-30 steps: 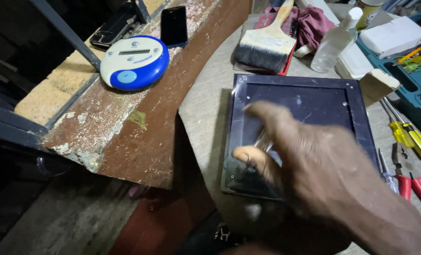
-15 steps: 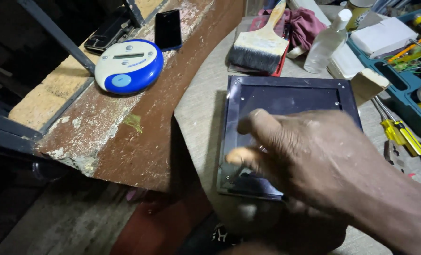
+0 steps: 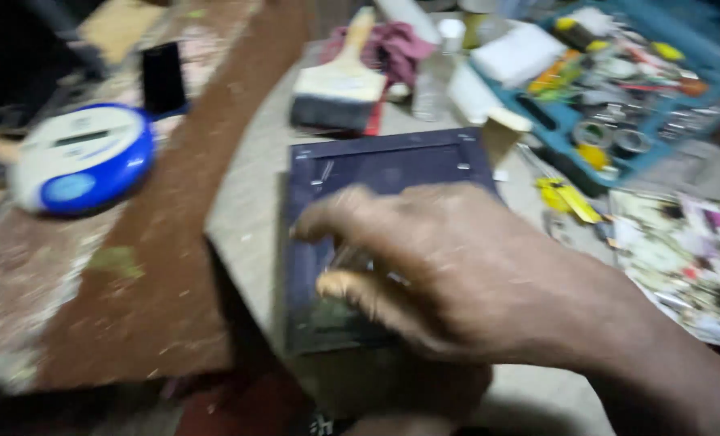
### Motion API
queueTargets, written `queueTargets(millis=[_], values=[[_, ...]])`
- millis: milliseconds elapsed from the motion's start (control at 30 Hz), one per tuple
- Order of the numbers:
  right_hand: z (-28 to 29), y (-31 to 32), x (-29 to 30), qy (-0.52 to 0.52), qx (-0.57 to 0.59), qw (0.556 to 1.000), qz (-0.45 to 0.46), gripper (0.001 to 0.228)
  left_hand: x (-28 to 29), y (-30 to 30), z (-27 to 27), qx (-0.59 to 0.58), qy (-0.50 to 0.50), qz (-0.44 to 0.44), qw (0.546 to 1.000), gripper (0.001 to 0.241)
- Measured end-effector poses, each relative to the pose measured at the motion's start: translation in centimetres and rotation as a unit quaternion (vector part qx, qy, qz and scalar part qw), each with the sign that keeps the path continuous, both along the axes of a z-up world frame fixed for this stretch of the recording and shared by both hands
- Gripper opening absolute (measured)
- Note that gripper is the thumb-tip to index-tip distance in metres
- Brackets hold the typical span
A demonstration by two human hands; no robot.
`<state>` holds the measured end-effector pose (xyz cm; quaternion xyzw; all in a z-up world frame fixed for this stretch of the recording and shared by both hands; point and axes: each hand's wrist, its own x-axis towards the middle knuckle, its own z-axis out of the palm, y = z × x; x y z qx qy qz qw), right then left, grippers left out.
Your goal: Disassembling an electronic device frame by removing screws with a screwdriver and prying the housing apart.
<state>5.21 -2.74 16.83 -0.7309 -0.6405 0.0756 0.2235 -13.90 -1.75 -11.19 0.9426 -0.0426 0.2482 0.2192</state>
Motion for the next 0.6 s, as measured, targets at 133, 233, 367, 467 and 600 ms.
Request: queueTargets(millis=[133, 233, 367, 467, 600], values=[[0.9, -6.7, 0.6, 0.012, 0.123, 0.977, -0.171, 0.036, 9.8, 1.4, 6.2, -0.014, -0.002, -0.044, 0.999, 0.008], [-0.7, -11.9, -0.1, 0.108, 0.170, 0.913, -0.355, 0.035, 12.0, 1.6, 8.6, -0.036, 0.000, -0.039, 0.999, 0.010], [-7.1, -17.6, -0.6, 0.177, 0.312, 0.766, -0.533, 0.043, 11.9, 1.8, 8.7, -0.010, -0.001, -0.026, 1.000, 0.012], [-11.7, -22.7, -0.7, 0.168, 0.265, 0.778, -0.544, 0.035, 12.2, 1.8, 8.7, -0.024, 0.022, -0.031, 0.999, 0.012], [-14.9, -21.0, -0.8, 0.230, 0.033, 0.737, -0.635, 0.020, 12.2, 1.4, 8.8, -0.011, 0.002, -0.011, 1.000, 0.011]])
